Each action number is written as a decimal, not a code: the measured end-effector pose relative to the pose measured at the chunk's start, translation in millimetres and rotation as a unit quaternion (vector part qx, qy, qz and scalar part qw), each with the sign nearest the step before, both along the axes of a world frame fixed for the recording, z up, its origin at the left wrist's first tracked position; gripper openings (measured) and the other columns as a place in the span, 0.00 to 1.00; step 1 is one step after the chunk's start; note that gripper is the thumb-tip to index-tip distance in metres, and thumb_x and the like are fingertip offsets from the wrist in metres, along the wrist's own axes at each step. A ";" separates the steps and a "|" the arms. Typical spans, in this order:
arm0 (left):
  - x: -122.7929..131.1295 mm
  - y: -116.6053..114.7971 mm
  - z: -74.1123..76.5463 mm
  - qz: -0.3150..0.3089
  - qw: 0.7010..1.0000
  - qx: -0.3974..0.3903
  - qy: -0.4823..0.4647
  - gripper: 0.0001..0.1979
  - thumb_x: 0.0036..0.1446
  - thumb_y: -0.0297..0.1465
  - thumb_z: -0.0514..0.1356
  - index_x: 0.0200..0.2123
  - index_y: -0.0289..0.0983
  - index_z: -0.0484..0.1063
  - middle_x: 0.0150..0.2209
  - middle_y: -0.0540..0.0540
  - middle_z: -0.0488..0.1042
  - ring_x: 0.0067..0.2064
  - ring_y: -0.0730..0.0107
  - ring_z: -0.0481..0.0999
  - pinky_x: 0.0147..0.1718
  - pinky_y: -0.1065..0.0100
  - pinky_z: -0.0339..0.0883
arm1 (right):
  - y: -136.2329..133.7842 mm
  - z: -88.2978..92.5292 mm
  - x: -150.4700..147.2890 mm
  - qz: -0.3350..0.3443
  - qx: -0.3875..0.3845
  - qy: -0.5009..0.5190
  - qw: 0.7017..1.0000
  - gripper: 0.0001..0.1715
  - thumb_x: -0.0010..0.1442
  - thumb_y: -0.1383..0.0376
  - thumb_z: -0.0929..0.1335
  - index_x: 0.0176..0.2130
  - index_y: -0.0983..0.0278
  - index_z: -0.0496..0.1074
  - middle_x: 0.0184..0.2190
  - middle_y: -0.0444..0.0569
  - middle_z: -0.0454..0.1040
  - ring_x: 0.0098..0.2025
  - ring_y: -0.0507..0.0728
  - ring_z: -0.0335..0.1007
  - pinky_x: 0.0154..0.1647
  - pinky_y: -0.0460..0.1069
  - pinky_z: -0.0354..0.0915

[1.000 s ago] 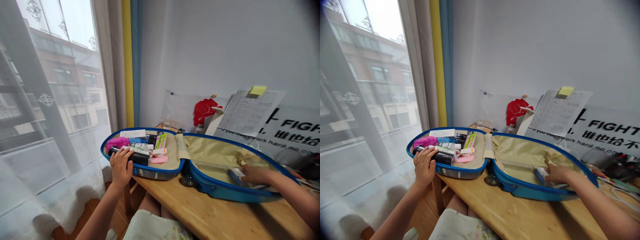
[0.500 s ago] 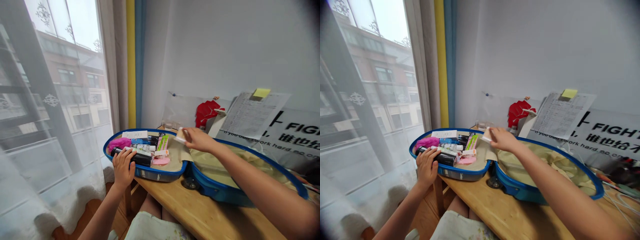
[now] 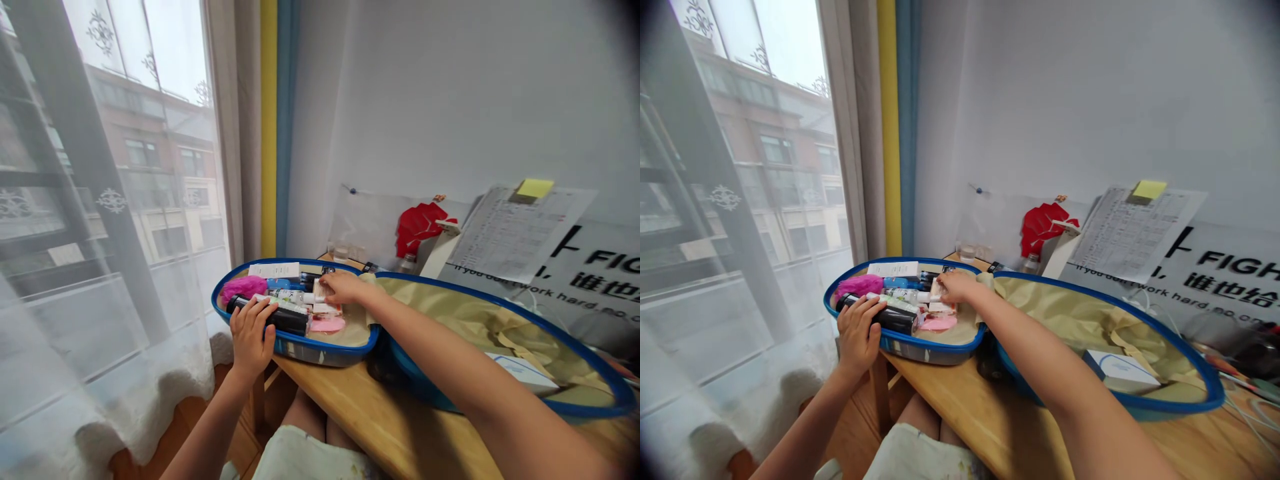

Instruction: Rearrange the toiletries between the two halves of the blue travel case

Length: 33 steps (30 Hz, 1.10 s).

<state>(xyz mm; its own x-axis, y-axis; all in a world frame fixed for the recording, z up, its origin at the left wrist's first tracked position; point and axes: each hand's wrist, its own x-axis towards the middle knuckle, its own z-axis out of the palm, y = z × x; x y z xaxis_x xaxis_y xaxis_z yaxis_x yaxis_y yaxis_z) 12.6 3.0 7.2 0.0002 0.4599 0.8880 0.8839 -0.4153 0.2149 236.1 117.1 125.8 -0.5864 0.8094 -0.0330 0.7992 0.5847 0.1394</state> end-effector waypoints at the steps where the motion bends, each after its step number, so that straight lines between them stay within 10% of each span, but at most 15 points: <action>1: -0.1 -0.2 0.0 0.001 1.000 -0.004 -0.001 0.19 0.62 0.34 0.45 0.51 0.39 0.68 0.53 0.42 0.70 0.59 0.58 0.61 0.60 0.54 0.42 | -0.5 1.6 0.9 0.004 -0.004 0.007 1.000 0.33 0.52 0.56 0.69 0.54 0.65 0.66 0.53 0.57 0.70 0.54 0.63 0.66 0.53 0.53 0.62; 7: -0.2 -0.6 0.5 -0.002 1.000 -0.002 -0.001 0.19 0.62 0.34 0.45 0.51 0.40 0.68 0.52 0.42 0.71 0.59 0.58 0.62 0.60 0.54 0.42 | -5.4 37.0 52.7 -0.008 0.015 0.068 0.998 0.31 0.60 0.54 0.62 0.59 0.64 0.61 0.59 0.54 0.65 0.59 0.60 0.62 0.58 0.54 0.58; 12: -0.2 0.3 0.4 0.001 1.000 0.001 0.001 0.19 0.62 0.34 0.45 0.51 0.39 0.68 0.52 0.41 0.71 0.58 0.58 0.62 0.60 0.53 0.43 | -30.4 57.1 151.9 -0.204 -0.005 0.043 0.978 0.32 0.61 0.55 0.60 0.60 0.67 0.60 0.59 0.56 0.64 0.59 0.58 0.61 0.58 0.50 0.56; 21: -0.8 1.1 -0.3 -0.002 1.000 0.010 -0.004 0.18 0.62 0.34 0.45 0.50 0.39 0.69 0.52 0.41 0.71 0.58 0.57 0.62 0.60 0.53 0.43 | -111.1 -2.1 264.1 -0.439 -0.092 -0.048 0.892 0.19 0.50 0.55 0.69 0.32 0.69 0.78 0.42 0.71 0.74 0.47 0.70 0.72 0.48 0.58 0.65; 33: 0.2 0.0 1.5 -0.003 1.000 0.008 -0.010 0.19 0.62 0.35 0.45 0.51 0.40 0.68 0.51 0.41 0.71 0.59 0.57 0.62 0.60 0.53 0.42 | -119.3 -14.8 275.1 -0.488 -0.099 -0.047 0.866 0.29 0.49 0.61 0.67 0.51 0.65 0.71 0.45 0.65 0.74 0.46 0.63 0.73 0.47 0.52 0.65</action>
